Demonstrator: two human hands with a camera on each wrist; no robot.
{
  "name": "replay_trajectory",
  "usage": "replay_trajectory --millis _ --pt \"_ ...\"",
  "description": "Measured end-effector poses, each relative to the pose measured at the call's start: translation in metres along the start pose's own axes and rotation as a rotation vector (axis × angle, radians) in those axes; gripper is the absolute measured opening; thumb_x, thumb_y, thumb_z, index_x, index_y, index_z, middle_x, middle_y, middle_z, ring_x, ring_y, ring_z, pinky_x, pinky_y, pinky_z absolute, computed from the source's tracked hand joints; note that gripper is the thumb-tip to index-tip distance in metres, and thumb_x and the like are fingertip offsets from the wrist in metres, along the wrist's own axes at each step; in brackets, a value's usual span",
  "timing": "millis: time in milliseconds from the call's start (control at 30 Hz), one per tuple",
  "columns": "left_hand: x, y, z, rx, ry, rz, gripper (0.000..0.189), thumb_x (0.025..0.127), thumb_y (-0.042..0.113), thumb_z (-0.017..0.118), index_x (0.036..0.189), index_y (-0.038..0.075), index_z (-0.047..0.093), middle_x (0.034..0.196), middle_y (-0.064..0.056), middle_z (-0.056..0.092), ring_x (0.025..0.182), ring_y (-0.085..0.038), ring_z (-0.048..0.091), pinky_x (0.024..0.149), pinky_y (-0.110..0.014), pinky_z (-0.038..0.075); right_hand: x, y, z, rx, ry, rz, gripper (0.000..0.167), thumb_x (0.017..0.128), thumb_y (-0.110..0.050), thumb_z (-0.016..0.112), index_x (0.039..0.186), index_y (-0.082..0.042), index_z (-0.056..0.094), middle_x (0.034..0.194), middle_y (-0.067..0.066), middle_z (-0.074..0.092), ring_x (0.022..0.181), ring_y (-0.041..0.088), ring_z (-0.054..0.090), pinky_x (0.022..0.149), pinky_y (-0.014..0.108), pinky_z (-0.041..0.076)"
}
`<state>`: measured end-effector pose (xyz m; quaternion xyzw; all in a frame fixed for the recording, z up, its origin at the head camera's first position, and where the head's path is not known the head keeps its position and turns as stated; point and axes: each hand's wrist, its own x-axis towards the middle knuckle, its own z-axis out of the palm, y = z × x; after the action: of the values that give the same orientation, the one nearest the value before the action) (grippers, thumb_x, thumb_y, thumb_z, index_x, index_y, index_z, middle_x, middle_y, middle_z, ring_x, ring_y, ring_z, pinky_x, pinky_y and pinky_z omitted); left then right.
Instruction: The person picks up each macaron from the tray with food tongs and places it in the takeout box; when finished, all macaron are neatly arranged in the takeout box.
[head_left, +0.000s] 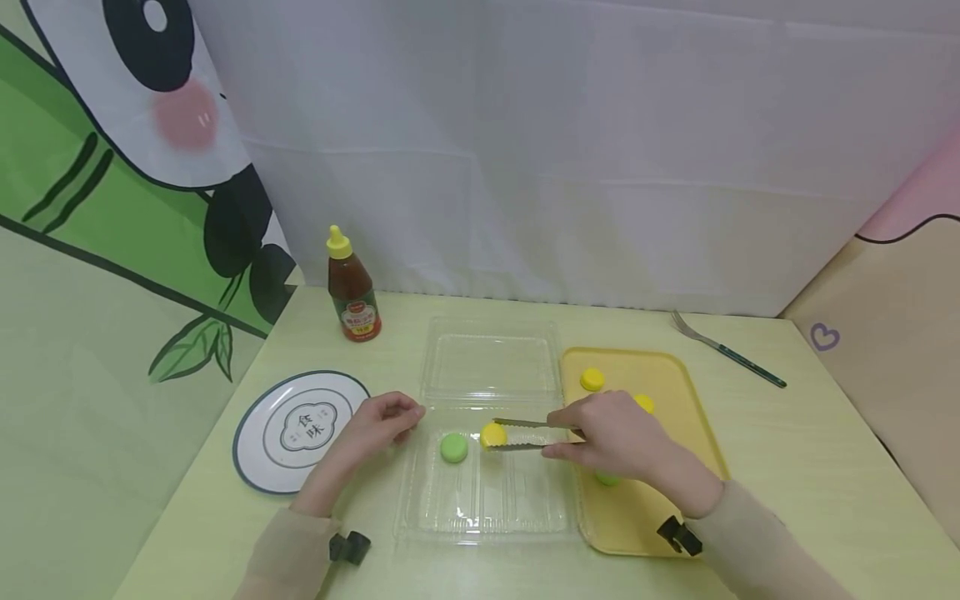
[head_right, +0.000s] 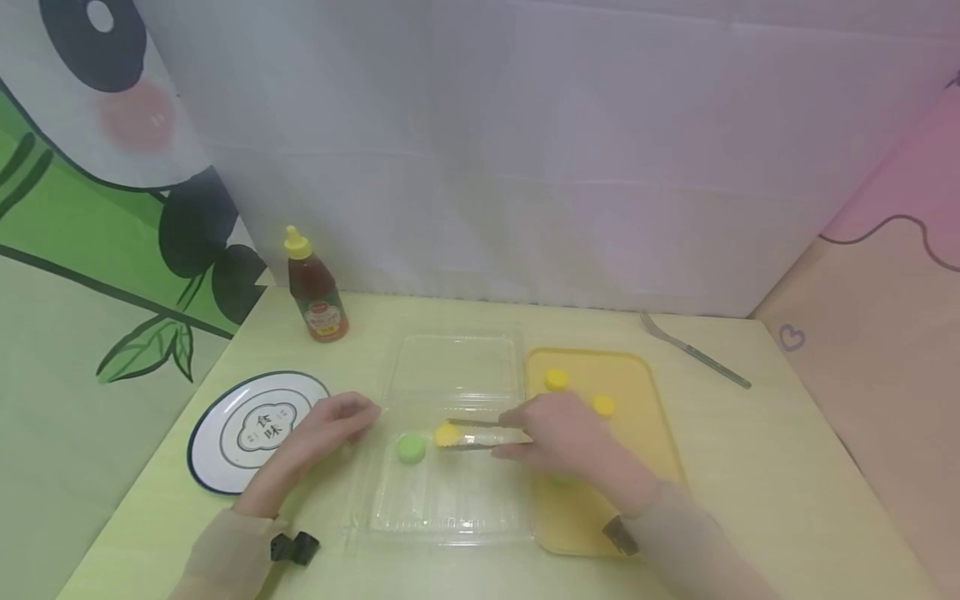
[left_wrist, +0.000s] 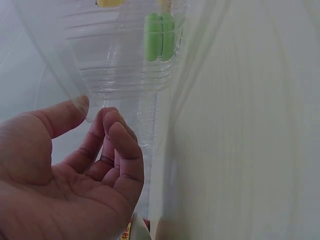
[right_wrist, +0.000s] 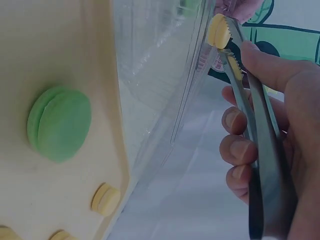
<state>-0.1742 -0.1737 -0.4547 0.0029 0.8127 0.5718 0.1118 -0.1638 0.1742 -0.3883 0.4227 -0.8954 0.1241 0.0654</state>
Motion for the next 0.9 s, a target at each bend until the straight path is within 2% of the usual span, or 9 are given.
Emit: replay_trajectory --millis 133,300,400,500,633,767,900 --pt "-0.002 0.002 0.0 -0.013 -0.004 0.007 0.024 0.098 0.021 0.065 0.104 -0.002 0.066 0.082 -0.007 0.063 0.073 -0.017 0.055 0.065 -0.029 0.046 0.004 -0.006 0.005 0.011 -0.033 -0.001 0.025 0.085 -0.044 0.077 0.084 -0.021 0.068 0.062 -0.016 0.049 0.053 -0.002 0.035 0.048 0.018 0.029" --pt "-0.004 0.003 0.001 -0.017 -0.002 0.008 0.025 0.097 0.022 0.065 0.105 -0.002 0.066 0.084 -0.007 0.063 0.073 -0.017 0.055 0.065 -0.03 0.046 0.009 -0.013 0.011 0.016 -0.071 0.0 0.028 0.086 -0.045 0.075 0.081 -0.02 0.065 0.057 -0.015 0.033 0.051 -0.001 0.031 0.048 0.02 0.026" --pt "-0.004 0.003 0.0 -0.02 -0.001 0.004 0.025 0.098 0.022 0.065 0.105 -0.002 0.066 0.084 -0.008 0.063 0.073 -0.017 0.055 0.065 -0.03 0.046 0.011 -0.016 0.015 0.017 -0.09 -0.008 0.027 0.087 -0.045 0.075 0.086 -0.02 0.068 0.057 -0.016 0.033 0.051 -0.001 0.031 0.048 0.02 0.026" --pt "-0.003 0.003 0.0 -0.017 -0.001 -0.001 0.025 0.097 0.023 0.066 0.105 -0.001 0.066 0.083 -0.008 0.063 0.073 -0.017 0.055 0.065 -0.03 0.046 0.012 -0.019 0.021 0.017 -0.105 -0.025 0.027 0.087 -0.045 0.075 0.082 -0.02 0.066 0.056 -0.015 0.031 0.051 0.0 0.028 0.049 0.02 0.024" --pt "-0.003 0.003 0.0 -0.009 0.001 -0.006 0.026 0.097 0.024 0.066 0.105 -0.001 0.066 0.084 -0.007 0.064 0.073 -0.017 0.056 0.065 -0.03 0.046 0.013 -0.022 0.027 0.024 -0.11 -0.043 0.027 0.086 -0.045 0.076 0.084 -0.019 0.069 0.058 -0.017 0.038 0.051 -0.001 0.03 0.048 0.02 0.026" --pt "-0.003 0.002 0.0 -0.009 0.001 -0.007 0.026 0.097 0.023 0.066 0.105 -0.001 0.066 0.084 -0.007 0.064 0.073 -0.017 0.056 0.066 -0.03 0.046 0.015 -0.025 0.032 0.026 -0.125 -0.042 0.027 0.086 -0.046 0.076 0.093 -0.02 0.074 0.063 -0.017 0.051 0.052 -0.002 0.037 0.049 0.019 0.033" --pt "-0.001 0.001 0.001 0.001 0.003 -0.007 0.024 0.097 0.022 0.066 0.104 -0.001 0.066 0.083 -0.007 0.063 0.073 -0.017 0.056 0.066 -0.03 0.046 0.015 -0.029 0.036 0.02 -0.151 -0.031 0.03 0.086 -0.048 0.075 0.098 -0.02 0.076 0.067 -0.015 0.058 0.052 -0.002 0.039 0.05 0.02 0.035"
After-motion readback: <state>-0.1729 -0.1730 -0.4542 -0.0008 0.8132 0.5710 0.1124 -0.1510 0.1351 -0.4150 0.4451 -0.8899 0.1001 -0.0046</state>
